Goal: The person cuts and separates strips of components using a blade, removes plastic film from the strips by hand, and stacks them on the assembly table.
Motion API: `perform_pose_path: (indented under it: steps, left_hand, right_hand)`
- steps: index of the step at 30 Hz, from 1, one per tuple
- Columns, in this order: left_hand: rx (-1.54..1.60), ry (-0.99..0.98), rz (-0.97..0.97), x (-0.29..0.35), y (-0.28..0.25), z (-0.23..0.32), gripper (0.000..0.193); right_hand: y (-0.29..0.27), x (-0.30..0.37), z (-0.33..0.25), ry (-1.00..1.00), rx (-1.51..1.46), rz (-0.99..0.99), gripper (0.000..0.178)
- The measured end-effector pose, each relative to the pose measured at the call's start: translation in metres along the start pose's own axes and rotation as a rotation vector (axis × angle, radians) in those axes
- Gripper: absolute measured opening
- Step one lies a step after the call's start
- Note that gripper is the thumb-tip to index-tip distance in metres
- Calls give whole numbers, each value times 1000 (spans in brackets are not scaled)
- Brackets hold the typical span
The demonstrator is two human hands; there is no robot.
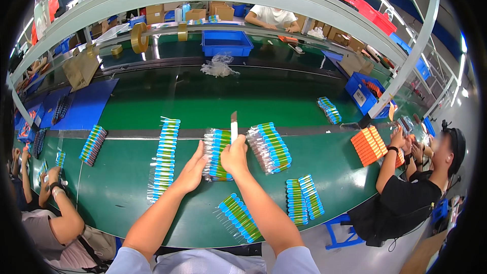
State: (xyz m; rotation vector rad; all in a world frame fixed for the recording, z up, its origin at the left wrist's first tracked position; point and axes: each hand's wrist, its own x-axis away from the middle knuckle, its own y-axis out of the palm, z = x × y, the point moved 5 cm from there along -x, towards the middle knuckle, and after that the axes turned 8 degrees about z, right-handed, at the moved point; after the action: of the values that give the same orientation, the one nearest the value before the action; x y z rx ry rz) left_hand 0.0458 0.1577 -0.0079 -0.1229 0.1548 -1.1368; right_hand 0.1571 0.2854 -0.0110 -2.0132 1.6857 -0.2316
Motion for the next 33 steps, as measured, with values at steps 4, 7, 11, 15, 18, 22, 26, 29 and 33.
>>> perform_pose_path:
  steps: [4, 7, 11, 15, 18, 22, 26, 29, 33]
  left_hand:
    - [37, 70, 51, -2, 0, -2, 77]
    - [117, 27, 6, -1, 4, -3, 79]
    - [128, 7, -2, 3, 10, -20, 81]
    - [250, -20, -7, 8, 11, -9, 75]
    - [337, -79, 0, 12, 16, 12, 76]
    - [241, -63, -22, -1, 21, 14, 76]
    - [72, -40, 3, -35, 19, 12, 81]
    - [7, -13, 62, -44, 20, 15, 84]
    - [-432, 379, 266, -4, 3, 49, 72]
  right_hand:
    - [0, 2, 1, -50, -121, 7, 30]
    - [-6, 6, -3, -159, -32, 99, 31]
    - [-2, 11, -5, 0, -245, -125, 36]
    - [-2, 4, 10, 92, -249, -345, 37]
    - [3, 11, 14, 66, -259, -228, 37]
    - [1, 2, 11, -80, -217, -137, 35]
    - [-11, -19, -18, -79, 10, -175, 31]
    - [-17, -22, -22, -163, 68, -95, 48]
    - [-80, 32, -56, -418, -9, -14, 54]
